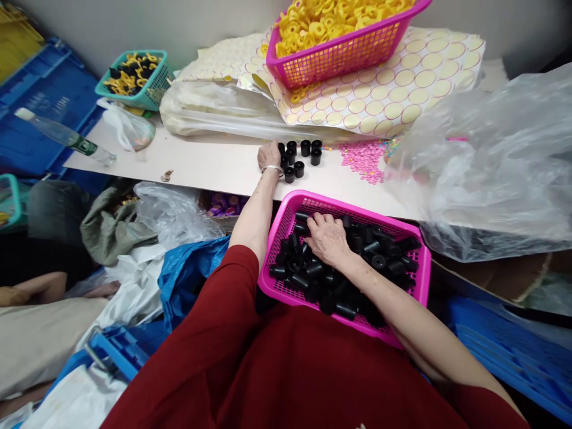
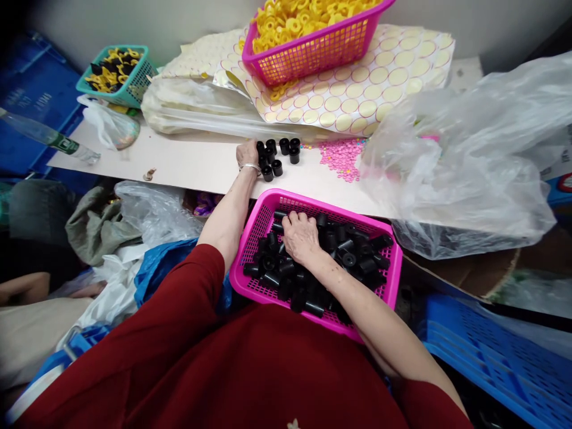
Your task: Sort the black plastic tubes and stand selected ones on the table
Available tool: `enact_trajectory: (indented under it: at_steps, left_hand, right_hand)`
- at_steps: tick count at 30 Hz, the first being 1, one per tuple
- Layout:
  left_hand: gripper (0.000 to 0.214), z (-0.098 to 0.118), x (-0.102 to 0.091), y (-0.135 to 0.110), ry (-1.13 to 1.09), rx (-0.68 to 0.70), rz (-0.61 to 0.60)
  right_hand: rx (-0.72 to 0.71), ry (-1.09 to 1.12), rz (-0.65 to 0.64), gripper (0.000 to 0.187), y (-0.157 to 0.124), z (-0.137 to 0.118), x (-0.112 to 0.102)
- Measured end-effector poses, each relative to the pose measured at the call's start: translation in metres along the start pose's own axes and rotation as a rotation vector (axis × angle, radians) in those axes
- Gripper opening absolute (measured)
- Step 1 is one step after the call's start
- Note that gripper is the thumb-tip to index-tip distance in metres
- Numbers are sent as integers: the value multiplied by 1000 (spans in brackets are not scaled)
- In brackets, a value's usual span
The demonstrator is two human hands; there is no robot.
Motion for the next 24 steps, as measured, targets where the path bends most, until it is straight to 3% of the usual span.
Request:
enact_trajectory:
  at_steps: [3,6,9,12,14,17,21,24]
  left_hand:
    - [45,-3,5,-3,-87,-117,39]
    - [42,-3,-1,-5,-152,-95,66]
    - [24,-8,-24,-18,-231,-47,184]
    - [7,-15,-56,-57,-314,42,222]
    - [6,-17,-73,-99,-351,117,113]
    - [6,-21,-84,-168,-341,131,-176]
    - [7,-28,-66,-226,-224,153,-610]
    - [11,-32,-46,-234,107,341,-718]
  right_hand:
    - [-43,-16,-35,28,11,-4,2]
    - [-55,-10,-68,26,21,-4,3]
    - [-78,41,-39,23,20,1,5]
    - [-104,167,155,21,1,12,2]
    - [-108,327,383,18,-19,20,-4]
    - [-12,672,675,15,-51,34,-11]
    - [222,995,761,15,-74,45,-11]
    - [246,814,786,11,-84,53,-13]
Point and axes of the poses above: each hand's wrist, its own y-axis towards the middle knuckle, its own x-axis out of the palm, z = x × y, the point moved 4 cm from there along y, towards the middle knuckle, and after that the axes turned 13 degrees about -x, right-handed, at the moved point
